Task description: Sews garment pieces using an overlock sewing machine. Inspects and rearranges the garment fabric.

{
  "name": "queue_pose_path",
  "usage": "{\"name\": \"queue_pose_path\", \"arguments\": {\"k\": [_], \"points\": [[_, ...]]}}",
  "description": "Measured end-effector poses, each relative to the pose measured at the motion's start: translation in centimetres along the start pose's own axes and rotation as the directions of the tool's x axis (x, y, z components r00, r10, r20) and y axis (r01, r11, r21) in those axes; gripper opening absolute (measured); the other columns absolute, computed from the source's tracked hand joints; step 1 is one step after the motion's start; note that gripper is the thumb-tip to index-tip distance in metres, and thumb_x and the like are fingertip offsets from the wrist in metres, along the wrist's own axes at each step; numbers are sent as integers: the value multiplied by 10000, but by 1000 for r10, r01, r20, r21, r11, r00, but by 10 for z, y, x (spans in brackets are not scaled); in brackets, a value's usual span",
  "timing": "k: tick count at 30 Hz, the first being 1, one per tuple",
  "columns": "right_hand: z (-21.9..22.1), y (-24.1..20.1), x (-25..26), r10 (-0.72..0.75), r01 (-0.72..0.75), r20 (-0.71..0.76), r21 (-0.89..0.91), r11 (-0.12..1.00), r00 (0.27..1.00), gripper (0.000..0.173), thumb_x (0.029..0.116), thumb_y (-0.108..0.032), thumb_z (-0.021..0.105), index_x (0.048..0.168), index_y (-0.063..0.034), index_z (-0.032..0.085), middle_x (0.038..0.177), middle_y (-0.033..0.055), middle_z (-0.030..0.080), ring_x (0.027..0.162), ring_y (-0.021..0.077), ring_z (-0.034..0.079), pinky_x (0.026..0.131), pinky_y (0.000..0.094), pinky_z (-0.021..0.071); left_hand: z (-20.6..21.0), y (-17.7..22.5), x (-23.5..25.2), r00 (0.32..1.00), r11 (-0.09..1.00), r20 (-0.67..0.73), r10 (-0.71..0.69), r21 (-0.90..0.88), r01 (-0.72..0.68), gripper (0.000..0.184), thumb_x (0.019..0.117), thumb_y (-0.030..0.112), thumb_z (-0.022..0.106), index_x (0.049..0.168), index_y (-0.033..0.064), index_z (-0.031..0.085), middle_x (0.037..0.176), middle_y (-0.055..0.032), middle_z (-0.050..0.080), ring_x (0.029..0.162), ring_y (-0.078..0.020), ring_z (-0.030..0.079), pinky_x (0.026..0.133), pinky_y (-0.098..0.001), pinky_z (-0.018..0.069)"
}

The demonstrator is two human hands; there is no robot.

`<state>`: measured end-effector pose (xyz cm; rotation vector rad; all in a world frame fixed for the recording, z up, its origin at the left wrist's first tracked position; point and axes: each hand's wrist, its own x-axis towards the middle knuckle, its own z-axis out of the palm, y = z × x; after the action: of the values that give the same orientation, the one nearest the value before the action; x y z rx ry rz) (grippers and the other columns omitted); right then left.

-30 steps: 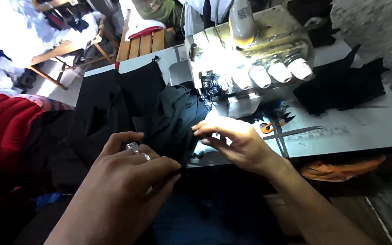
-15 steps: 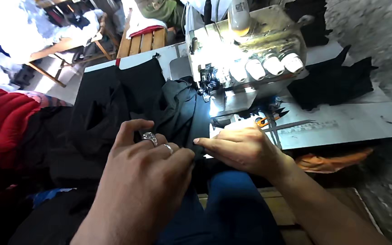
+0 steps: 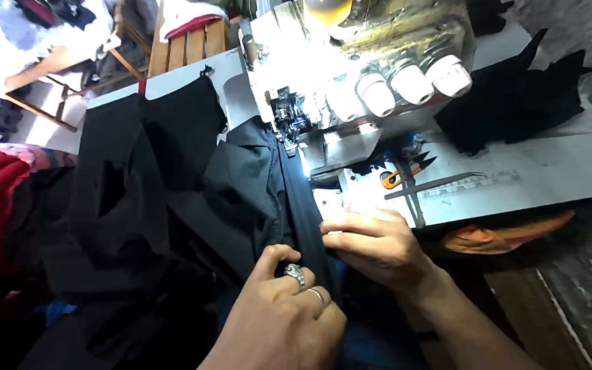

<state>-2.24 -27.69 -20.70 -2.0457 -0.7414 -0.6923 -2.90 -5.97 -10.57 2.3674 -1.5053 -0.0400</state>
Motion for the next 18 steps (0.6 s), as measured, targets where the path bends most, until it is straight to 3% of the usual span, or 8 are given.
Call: {"name": "queue_pose_path", "arguments": {"k": [3, 7, 9, 11, 13, 15, 18], "points": [[6, -1, -2, 6, -3, -91, 36, 999, 996, 82, 993, -94, 641, 914, -88, 665, 919, 59, 758, 778, 97, 684, 664, 217, 515, 2, 1, -1, 1000, 1000, -6, -11, 9, 11, 229, 972, 193, 596, 781, 152, 715, 619, 29, 578, 669, -167, 579, 1007, -429, 385], [6, -3, 0, 41, -32, -140, 65, 997, 989, 61, 981, -101, 657, 963, -78, 602, 809, 49, 715, 690, 68, 641, 610, 184, 493, 6, 2, -1, 1000, 1000, -16, -4, 30, 4, 225, 975, 198, 588, 799, 150, 720, 620, 32, 567, 646, -158, 562, 992, -428, 398], [4, -4, 2, 35, -29, -143, 42, 999, 989, 58, 987, -118, 663, 970, -83, 621, 773, 41, 696, 670, 65, 620, 601, 185, 475, 7, 2, 0, 1000, 999, -25, 1, 38, 0, 223, 976, 199, 588, 808, 151, 727, 625, 32, 571, 651, -160, 565, 991, -432, 402], [1, -6, 3, 18, -16, -135, 18, 1000, 991, 53, 986, -123, 668, 997, -100, 715, 739, 37, 671, 651, 77, 600, 590, 205, 453, 6, 3, 1, 999, 999, -32, 5, 33, -4, 210, 971, 203, 593, 823, 153, 733, 642, 33, 584, 676, -159, 577, 992, -431, 400], [-3, -7, 5, -1, -4, -108, -42, 999, 994, 147, 996, -146, 664, 1068, -172, 790, 737, 24, 660, 643, 91, 566, 584, 244, 412, 7, 6, 2, 999, 1000, -44, 0, 31, 1, 206, 972, 204, 598, 822, 153, 728, 648, 32, 586, 684, -156, 579, 988, -421, 401], [-5, -9, 7, -4, -6, -79, -126, 992, 997, 158, 1002, -189, 659, 1048, -244, 800, 821, -5, 700, 762, 110, 592, 675, 272, 438, 10, 9, 2, 998, 1000, -63, -6, 29, 8, 204, 975, 202, 608, 817, 149, 726, 652, 29, 595, 691, -152, 591, 991, -408, 409], [-8, -13, 11, 24, -30, -42, -136, 990, 999, 134, 1005, -200, 664, 966, -228, 789, 1077, -28, 744, 1064, 129, 617, 909, 284, 468, -4, 9, -2, 995, 999, -87, -47, 7, 48, 183, 965, 218, 634, 827, 154, 735, 656, 25, 589, 707, -151, 593, 1012, -402, 400]]}}
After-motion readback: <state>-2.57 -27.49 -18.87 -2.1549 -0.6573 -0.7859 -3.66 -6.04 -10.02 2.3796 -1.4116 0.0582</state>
